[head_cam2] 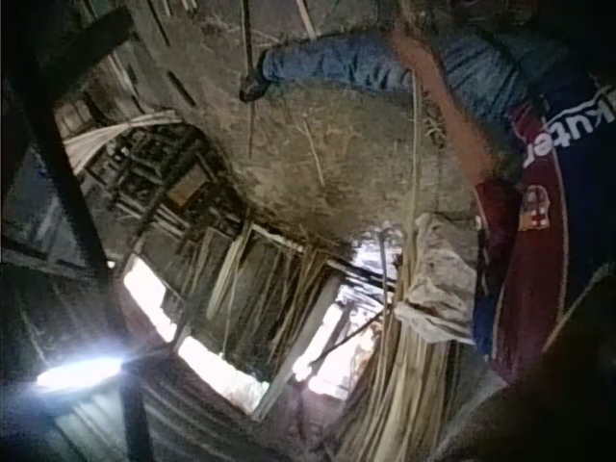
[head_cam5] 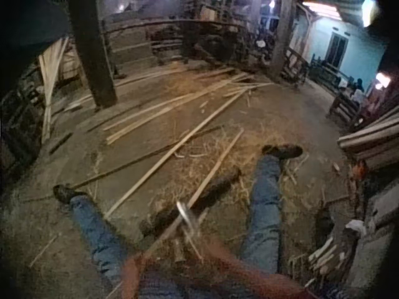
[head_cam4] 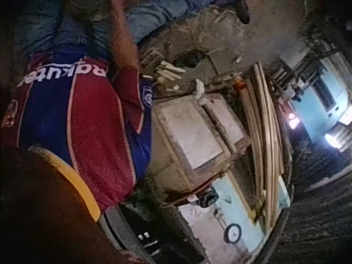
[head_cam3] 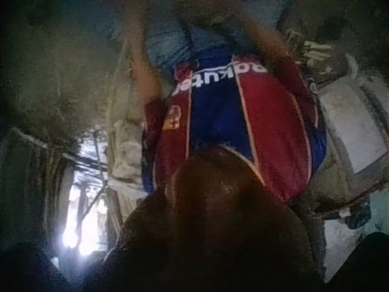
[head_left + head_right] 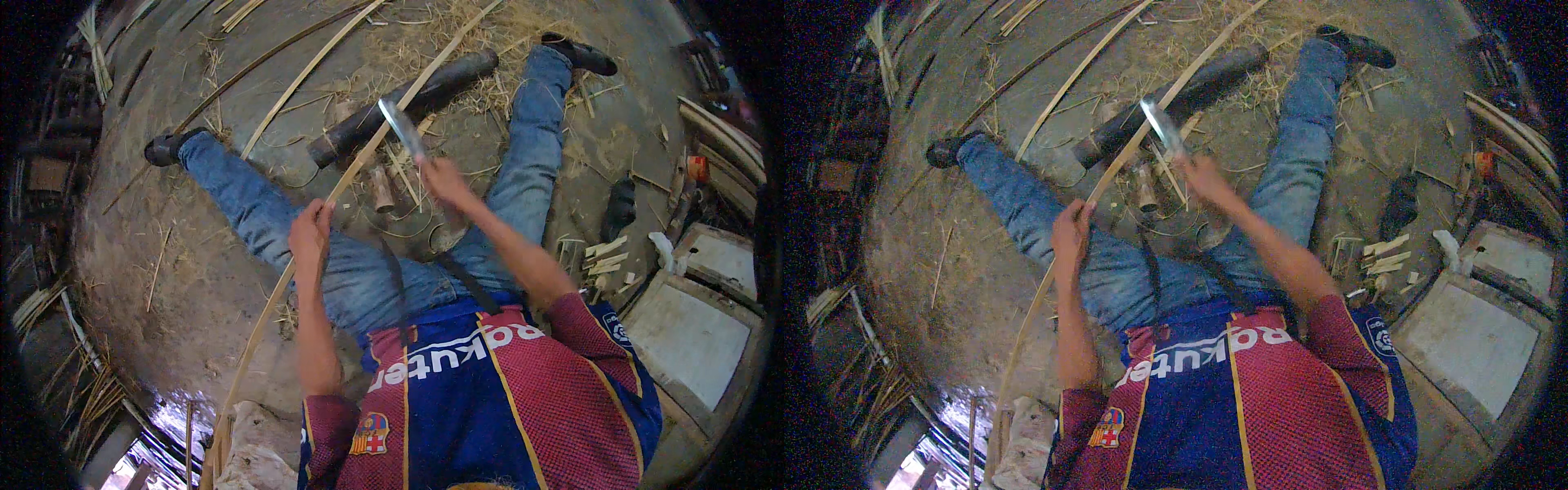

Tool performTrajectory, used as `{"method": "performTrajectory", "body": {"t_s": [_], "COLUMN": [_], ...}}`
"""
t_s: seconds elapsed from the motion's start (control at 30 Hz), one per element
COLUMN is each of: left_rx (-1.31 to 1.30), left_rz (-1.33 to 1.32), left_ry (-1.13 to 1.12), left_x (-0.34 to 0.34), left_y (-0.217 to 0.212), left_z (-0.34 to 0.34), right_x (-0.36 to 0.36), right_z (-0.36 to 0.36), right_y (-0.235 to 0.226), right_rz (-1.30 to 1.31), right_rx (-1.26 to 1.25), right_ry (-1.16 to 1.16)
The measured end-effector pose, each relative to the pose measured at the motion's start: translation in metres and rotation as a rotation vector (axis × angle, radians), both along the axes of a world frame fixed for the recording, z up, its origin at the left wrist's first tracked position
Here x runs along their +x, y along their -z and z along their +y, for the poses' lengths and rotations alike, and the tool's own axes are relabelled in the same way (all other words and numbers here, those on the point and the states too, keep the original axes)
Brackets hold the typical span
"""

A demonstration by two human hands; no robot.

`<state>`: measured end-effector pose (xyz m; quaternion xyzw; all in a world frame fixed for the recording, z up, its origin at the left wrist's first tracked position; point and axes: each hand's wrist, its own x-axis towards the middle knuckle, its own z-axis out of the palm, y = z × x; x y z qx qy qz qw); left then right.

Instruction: The person sits on the floor and uses a knife to shave thin strips from a long bamboo rod, holding it against a cylindrical support. The person repeatedly scrapes the bamboo to thin it and occasionally adjusts the rod's position.

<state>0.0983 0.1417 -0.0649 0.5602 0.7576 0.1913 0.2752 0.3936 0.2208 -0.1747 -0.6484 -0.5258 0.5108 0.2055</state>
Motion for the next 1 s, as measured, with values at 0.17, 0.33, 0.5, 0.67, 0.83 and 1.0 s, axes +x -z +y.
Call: {"method": "performTrajectory", "body": {"t_s": [0.17, 0.33, 0.5, 0.67, 0.83, 1.0], "left_rx": [0.104, 0.133, 0.1, 0.012, 0.05, 0.003], "left_rz": [0.114, 0.139, 0.148, 0.082, 0.152, 0.066], "left_ry": [-0.039, -0.062, -0.058, -0.077, -0.083, -0.058], "left_x": [0.003, 0.004, 0.006, 0.006, 0.008, 0.006], "left_y": [-0.001, 0.001, 0.006, 0.001, 0.003, -0.001], "left_z": [-0.011, -0.011, -0.008, -0.008, -0.007, -0.004], "right_x": [0.017, -0.013, -0.017, -0.019, -0.027, -0.02], "right_z": [0.045, -0.008, -0.025, -0.028, -0.043, -0.034], "right_y": [-0.031, -0.071, -0.029, -0.046, -0.055, -0.038], "right_rz": [0.132, 0.059, 0.022, 0.081, 0.107, 0.203], "right_rx": [-0.079, -0.138, -0.126, -0.196, -0.093, -0.194], "right_ry": [0.07, -0.25, -0.139, -0.186, -0.334, -0.071]}}
